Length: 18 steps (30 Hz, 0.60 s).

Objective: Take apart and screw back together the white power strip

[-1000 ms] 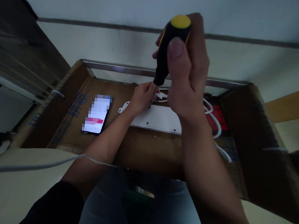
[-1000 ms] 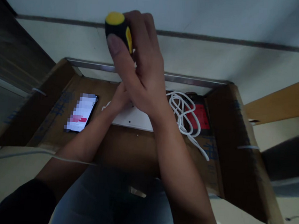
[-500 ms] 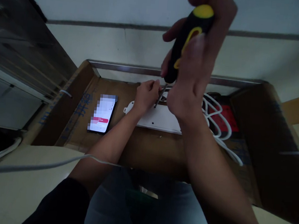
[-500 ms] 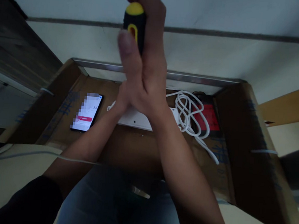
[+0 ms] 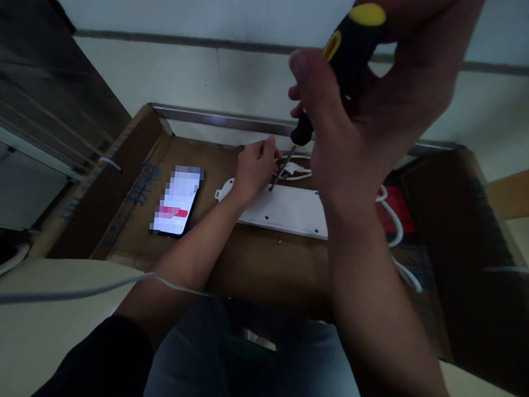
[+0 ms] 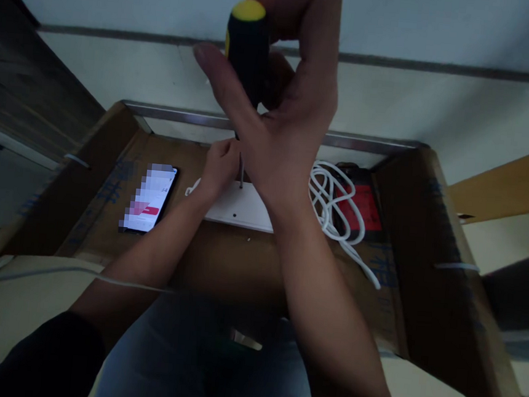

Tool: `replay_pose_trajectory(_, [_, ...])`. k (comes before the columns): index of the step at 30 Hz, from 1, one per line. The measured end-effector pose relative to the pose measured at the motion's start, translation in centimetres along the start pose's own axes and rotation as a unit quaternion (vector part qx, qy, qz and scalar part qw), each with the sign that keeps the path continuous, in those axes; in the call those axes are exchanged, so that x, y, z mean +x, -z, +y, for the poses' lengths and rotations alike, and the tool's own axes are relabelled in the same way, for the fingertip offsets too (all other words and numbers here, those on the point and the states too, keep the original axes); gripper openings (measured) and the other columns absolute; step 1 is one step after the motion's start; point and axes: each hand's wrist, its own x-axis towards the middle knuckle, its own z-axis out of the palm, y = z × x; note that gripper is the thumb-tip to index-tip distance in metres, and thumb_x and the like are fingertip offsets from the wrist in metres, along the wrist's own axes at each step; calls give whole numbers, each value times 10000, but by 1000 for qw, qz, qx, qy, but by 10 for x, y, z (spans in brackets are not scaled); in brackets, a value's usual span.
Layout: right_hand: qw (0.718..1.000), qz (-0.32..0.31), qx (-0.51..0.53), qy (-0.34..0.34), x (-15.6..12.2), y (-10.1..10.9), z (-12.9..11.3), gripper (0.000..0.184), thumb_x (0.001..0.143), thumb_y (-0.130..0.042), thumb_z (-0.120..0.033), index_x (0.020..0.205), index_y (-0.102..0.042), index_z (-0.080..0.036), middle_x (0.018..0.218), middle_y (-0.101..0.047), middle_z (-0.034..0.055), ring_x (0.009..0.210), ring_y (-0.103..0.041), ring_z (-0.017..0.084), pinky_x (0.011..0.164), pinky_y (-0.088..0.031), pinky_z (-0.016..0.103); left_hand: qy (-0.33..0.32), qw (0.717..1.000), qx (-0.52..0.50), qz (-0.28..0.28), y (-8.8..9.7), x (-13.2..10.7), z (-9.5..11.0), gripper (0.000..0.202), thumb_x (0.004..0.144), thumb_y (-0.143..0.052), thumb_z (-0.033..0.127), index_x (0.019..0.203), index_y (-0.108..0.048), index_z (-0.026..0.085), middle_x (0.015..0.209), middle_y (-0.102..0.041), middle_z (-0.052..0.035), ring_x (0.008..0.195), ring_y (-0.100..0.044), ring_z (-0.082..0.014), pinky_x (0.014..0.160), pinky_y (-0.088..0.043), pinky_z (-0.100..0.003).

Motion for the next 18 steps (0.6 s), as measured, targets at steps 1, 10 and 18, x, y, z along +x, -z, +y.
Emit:
replay_pose_trajectory(1, [1000,-11,0,-6,-1,-1,2,183,917,-725,-283,1024,-577,-297,1058,-524,-20,933,-622,150,775,-608,307,8,1000,0,-1,1,-1,3,393,1045,-482,260,689,-624,174,560,-536,34,603,-543,-118,642,-378,-250])
replay_pose_trajectory(10, [987,-156,7,-34,-4,4,11,369,1057,-339,-510,1320,-511,-316,1493,-532,0,1275,-612,224,864,-622,299,41,999,-24,-7,2,-4,12,379,1029,-526,196,666,-637,181,534,-539,30,585,-544,-123,646,-400,-265])
replay_pose_trajectory(18, [994,-89,25,-59,-3,7,-1,199,1037,-523,-327,1187,-654,-316,1223,-589,11,1002,-685,175,899,-648,348,20,999,-31,15,-1,2,-1,433,1050,-476,300,654,-606,183,548,-532,20,589,-547,-112,623,-410,-232])
